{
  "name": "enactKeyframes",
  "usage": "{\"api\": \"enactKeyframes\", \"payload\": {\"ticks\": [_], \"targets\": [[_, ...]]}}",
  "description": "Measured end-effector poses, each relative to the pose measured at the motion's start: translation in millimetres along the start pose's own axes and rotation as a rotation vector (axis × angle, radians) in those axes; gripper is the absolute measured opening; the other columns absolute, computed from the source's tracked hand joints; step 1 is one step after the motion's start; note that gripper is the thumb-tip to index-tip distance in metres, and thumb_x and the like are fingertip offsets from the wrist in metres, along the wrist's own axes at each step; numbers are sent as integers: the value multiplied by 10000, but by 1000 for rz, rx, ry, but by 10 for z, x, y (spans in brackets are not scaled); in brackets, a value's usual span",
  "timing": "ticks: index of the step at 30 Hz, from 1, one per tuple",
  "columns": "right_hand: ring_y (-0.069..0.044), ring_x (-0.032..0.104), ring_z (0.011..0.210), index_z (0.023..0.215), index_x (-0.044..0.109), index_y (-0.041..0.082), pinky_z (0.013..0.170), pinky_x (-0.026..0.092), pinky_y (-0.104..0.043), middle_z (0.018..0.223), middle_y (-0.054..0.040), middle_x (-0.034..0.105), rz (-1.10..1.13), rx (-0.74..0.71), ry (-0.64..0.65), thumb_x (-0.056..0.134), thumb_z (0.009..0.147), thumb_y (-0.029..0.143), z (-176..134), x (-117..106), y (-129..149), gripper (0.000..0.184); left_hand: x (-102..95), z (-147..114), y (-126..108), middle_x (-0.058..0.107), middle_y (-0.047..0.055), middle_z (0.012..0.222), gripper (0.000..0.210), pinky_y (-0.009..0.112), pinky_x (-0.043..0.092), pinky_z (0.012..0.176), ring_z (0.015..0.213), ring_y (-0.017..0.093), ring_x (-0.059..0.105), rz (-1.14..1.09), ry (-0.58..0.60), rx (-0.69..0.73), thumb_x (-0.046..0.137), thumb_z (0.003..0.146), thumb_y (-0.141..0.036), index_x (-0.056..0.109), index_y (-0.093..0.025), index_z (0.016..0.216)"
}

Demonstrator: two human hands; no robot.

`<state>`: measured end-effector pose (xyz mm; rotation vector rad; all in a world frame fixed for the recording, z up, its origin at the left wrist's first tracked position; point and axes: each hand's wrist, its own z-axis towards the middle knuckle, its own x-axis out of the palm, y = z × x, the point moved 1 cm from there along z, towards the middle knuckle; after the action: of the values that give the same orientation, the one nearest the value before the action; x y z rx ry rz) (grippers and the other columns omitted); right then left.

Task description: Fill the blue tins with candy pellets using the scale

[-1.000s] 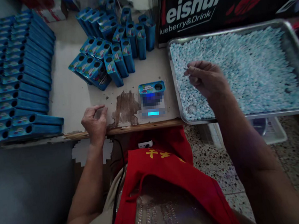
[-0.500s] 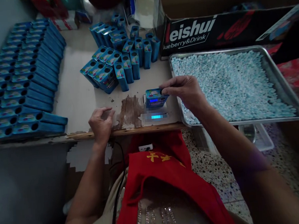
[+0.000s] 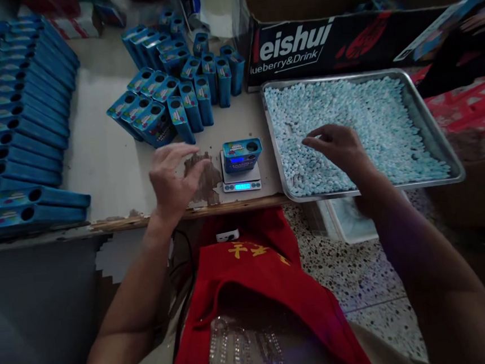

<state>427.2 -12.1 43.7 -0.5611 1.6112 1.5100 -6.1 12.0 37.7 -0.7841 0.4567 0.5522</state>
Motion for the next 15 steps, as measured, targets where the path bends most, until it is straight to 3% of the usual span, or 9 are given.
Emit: {"api": "enactKeyframes", "payload": {"ticks": [4,8,11,15], "targets": [[-332,729,940,1197,832,262,899,586,-496,1136,-124,769,-170,-136,41,981,885,656,-121,71,-158,525,255,414,-289,794,58,1397,530,512,539,1276,1356,307,725,-25,190,162,933,1015,-549,767,-260,1427],[-444,665,1324,1388,791,286,1116,555,-595,1525,-184,676,-288,-263,56,952,964,577,-105,139,-150,539,442,572,-444,704,102,1529,815,576,491,1334,1477,397,656,-35,379,125,1063,872,-497,686,-267,1557],[-497,558,1468,1448,770,325,1209,457,-691,1608,-146,672,-370,-335,103,890,1018,526,-43,161,-73,489,563,573,-474,678,101,1546,828,621,463,1356,1517,426,623,-39,417,95,1076,848,-473,682,-278,1549],[-500,581,1419,1486,768,319,1170,454,-693,1558,-155,721,-409,-353,193,814,1032,434,23,197,47,471,734,555,-456,687,104,1526,772,637,474,1343,1513,430,624,-46,435,87,1068,853,-443,700,-267,1509]]}}
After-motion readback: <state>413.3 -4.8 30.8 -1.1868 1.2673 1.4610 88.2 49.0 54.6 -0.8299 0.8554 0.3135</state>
